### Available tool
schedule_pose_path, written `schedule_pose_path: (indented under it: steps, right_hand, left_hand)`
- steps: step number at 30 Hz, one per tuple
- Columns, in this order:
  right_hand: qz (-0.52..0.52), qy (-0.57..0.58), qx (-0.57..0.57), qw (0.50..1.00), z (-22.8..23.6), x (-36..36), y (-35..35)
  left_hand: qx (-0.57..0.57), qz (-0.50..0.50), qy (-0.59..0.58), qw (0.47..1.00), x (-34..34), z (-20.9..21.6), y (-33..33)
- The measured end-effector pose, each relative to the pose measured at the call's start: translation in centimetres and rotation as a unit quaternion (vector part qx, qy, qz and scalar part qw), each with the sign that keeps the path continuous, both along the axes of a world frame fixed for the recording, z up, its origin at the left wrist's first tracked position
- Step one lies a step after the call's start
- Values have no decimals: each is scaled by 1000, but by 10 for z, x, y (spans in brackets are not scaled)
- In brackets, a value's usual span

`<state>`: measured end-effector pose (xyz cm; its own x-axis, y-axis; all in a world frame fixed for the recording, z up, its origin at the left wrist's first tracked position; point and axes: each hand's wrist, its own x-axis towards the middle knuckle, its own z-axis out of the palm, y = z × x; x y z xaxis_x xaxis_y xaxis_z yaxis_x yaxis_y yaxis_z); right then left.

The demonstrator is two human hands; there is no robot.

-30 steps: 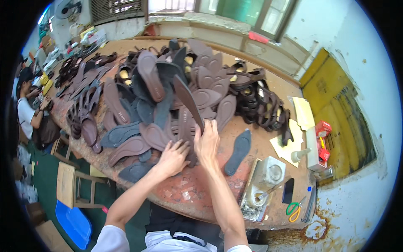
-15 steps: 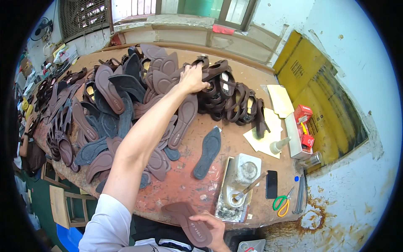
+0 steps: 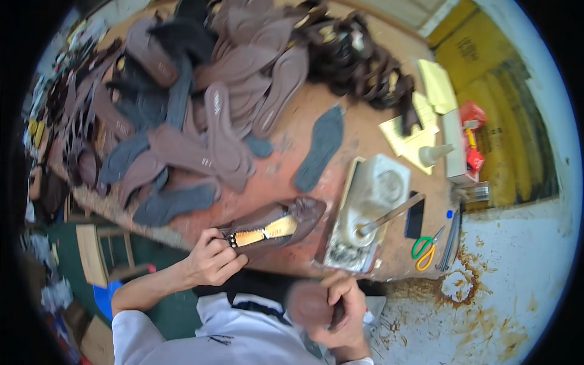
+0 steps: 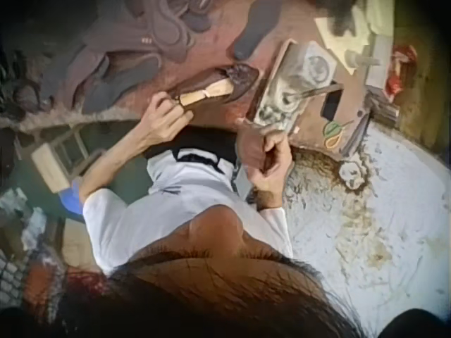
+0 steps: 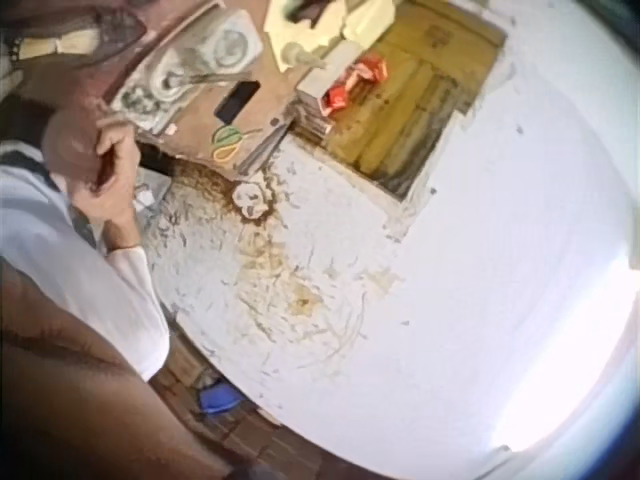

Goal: The person assembles slippers by hand at a workbench. They repeatedly pick up a sole and a strap, press the strap into the sole, and place the finished slipper aside. Another person works in the background.

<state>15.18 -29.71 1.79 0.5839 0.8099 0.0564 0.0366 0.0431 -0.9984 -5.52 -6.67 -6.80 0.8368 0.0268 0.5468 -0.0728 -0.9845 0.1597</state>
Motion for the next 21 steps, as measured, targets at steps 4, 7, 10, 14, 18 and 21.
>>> schedule_pose_path:
  steps: [4,7,10,14,18,21]
  right_hand:
    - [91,-317,-139,934,-2,6,34]
    - [192,-417,-177,871,-15,22,65]
    - [256,-459,-147,838,-39,23,94]
    - [313,-434,-117,837,-59,1,124]
    - [331,-423,-107,837,-71,-12,138]
    - [338,-417,-102,838,-77,-18,143]
  left_hand:
    - [-36,84,70,993,-52,-33,-24]
    - [-226,246,-49,941,-62,-22,-43]
    - [-578,357,-109,725,-61,-29,-46]
    - [-649,373,-100,656,-55,-41,-43]
    - [-613,366,-24,700,-57,-30,-30]
    - [-619,363,-29,696,-57,-27,-28]
